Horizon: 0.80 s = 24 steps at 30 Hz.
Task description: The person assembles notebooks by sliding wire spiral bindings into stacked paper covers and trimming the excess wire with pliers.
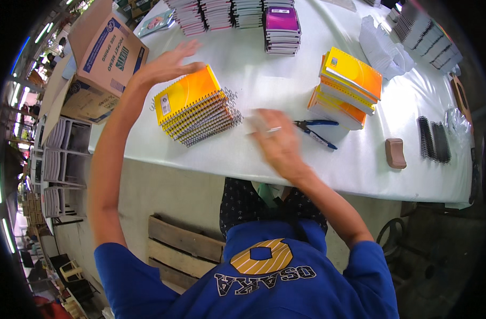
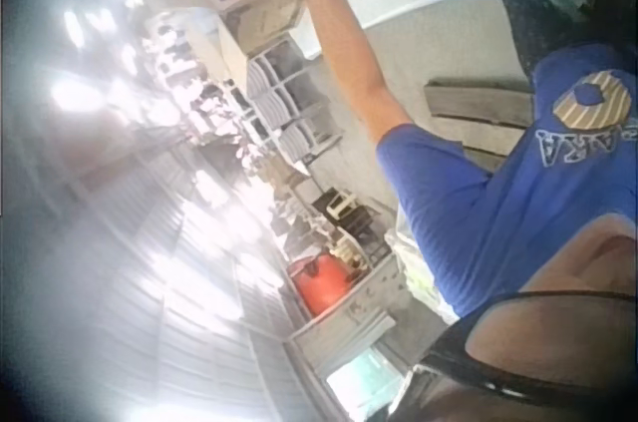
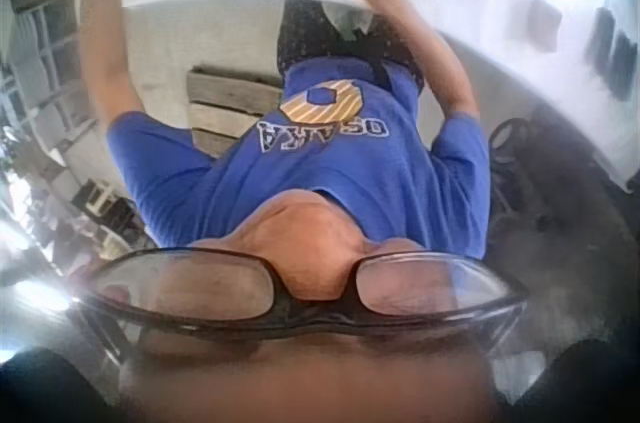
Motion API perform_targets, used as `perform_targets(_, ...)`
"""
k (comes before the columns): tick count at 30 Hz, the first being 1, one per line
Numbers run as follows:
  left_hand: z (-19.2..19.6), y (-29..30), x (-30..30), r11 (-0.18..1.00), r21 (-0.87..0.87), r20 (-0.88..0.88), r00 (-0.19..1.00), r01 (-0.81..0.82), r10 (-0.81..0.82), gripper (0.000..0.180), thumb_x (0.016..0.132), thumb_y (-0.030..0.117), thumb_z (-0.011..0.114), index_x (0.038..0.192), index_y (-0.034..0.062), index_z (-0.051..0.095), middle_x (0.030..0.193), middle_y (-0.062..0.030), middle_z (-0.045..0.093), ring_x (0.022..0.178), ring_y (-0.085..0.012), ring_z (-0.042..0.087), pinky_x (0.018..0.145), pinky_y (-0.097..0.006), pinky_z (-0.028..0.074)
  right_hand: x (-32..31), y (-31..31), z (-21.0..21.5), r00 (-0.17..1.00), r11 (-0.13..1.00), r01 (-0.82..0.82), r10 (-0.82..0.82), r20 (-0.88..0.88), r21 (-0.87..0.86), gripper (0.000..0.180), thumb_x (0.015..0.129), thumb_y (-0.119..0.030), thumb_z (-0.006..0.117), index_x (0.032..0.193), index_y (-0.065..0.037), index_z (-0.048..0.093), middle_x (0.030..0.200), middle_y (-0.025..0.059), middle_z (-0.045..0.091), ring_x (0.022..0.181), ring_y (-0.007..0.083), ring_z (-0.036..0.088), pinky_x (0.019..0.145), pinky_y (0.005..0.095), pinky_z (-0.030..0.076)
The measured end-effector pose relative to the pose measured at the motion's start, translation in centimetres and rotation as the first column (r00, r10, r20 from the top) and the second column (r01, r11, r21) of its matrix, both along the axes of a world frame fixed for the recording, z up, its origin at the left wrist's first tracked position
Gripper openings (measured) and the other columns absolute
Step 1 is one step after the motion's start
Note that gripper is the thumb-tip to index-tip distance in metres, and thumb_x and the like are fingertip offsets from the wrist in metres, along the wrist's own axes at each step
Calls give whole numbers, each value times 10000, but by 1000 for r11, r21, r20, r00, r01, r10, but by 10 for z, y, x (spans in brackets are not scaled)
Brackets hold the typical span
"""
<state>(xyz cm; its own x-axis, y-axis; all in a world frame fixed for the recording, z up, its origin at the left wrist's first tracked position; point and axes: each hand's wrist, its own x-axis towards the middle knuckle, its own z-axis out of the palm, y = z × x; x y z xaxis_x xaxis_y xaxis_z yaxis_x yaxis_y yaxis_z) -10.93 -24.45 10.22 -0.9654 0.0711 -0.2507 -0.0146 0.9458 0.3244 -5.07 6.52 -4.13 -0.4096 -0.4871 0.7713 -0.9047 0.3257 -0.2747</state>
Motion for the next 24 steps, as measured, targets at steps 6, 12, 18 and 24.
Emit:
perform_targets(6,1,104,-13,762,-415,372,857,497,-357,911,728,602,713,1434,98,436,1467,-112,449,1473,-338,141,1161,-565,135,-20,114,-21,879,760,385,-474,41,524,444,810,-91,674,1210,51,544,1264,214,484,1170,379,480,1016,500,376)
perform_targets(12,-6,101,-23,756,-372,612,755,538,-236,735,659,468,801,1318,216,594,1298,-47,621,1462,-339,186,1147,-627,86,-21,97,15,616,709,194,-626,479,678,477,788,-104,706,1226,10,555,1162,204,492,1146,353,483,931,492,403)
perform_targets(18,13,117,21,674,-497,479,821,546,-312,645,673,357,812,1273,208,631,1437,-77,491,1455,-336,208,1137,-628,134,7,101,-19,882,769,345,-461,94,538,582,823,-293,701,1322,-63,510,1342,204,446,1260,338,432,1051,524,343)
perform_targets(24,-41,146,105,805,362,154,822,470,-549,379,866,143,675,1243,127,636,1398,-128,526,1253,-328,532,1062,-368,404,1,116,-31,902,846,278,-393,178,455,581,850,-359,670,1331,-78,502,1344,175,442,1278,344,399,1104,534,282)
